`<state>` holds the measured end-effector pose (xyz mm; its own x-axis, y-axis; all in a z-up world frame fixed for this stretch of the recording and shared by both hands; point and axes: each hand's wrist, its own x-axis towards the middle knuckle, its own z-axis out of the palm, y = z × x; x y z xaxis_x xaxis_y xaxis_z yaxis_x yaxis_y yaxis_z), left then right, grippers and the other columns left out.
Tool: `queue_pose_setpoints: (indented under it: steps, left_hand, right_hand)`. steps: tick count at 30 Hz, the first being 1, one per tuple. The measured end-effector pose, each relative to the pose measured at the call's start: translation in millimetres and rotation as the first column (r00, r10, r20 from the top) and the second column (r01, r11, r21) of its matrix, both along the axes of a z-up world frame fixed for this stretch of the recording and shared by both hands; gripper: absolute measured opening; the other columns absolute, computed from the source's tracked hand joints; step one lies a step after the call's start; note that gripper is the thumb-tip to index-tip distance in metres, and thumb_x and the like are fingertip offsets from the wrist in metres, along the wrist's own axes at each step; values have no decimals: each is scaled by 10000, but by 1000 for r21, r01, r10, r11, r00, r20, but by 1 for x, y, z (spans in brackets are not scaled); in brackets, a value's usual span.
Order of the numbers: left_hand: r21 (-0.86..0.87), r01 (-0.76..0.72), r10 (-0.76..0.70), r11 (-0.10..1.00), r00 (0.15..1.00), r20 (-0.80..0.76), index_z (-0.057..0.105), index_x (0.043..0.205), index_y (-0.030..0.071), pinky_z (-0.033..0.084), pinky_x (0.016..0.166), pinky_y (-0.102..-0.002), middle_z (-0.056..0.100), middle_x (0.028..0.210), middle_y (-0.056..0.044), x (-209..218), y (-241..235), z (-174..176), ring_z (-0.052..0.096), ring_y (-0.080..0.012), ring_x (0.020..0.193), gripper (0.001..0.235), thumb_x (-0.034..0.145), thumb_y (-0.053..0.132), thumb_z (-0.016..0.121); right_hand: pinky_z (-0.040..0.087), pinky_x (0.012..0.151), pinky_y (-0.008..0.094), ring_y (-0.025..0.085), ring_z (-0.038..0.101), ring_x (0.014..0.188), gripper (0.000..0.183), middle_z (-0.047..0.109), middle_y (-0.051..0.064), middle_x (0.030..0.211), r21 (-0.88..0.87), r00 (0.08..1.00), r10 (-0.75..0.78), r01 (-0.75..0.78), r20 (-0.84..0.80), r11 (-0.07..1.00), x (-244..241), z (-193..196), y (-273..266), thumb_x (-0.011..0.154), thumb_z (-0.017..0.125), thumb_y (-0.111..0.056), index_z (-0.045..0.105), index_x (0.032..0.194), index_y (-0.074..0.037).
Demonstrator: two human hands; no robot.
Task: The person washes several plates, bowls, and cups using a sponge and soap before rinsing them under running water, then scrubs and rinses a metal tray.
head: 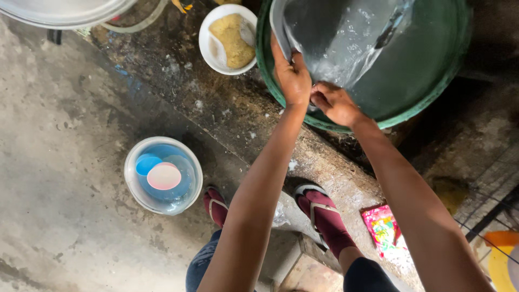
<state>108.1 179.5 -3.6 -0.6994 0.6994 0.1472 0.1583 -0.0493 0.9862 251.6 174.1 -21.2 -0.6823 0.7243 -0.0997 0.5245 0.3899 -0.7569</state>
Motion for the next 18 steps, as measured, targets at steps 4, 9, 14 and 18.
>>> queue_pose_setpoints:
  steps: [4, 9, 14, 18]
  left_hand:
    - [175, 13, 10, 984, 991, -133, 370, 1582, 119, 553, 1021, -388, 671, 1322, -166, -7, -1, 15, 701, -272, 1136, 657, 984, -100, 531]
    - [18, 6, -12, 1000, 945, 326, 301, 1641, 116, 427, 858, -450, 545, 1466, -232, -39, -4, 35, 513, -386, 970, 728, 973, -95, 496]
    - [256, 39, -77, 966, 987, 141, 285, 1652, 71, 318, 1288, -462, 393, 1625, -229, -60, -11, 62, 403, -336, 1496, 721, 996, -165, 469]
    - [246, 167, -93, 955, 953, -287, 288, 1637, 145, 201, 1364, -417, 304, 1676, -111, -40, -26, 81, 217, -248, 1583, 741, 985, -150, 479]
  right_hand:
    - [573, 871, 411, 268, 728, 946, 173, 731, 126, 1021, -134, 994, -92, 84, -58, 987, -3, 6, -16, 1004, 610, -182, 604, 1140, -76]
    - [602, 860, 429, 308, 722, 924, 235, 709, 169, 1113, -241, 813, -350, 497, 465, 833, 20, 5, -5, 1079, 560, -261, 595, 1262, -118]
    - [593, 995, 423, 315, 701, 1097, 657, 626, 164, 1367, -831, 693, -718, 358, -69, 426, 15, -3, 5, 936, 646, -427, 487, 1413, -4]
    - [523, 1071, 405, 295, 654, 1220, 754, 542, 156, 1467, -855, 712, -700, 334, -47, 397, -23, 8, -2, 935, 625, -441, 402, 1506, -2]
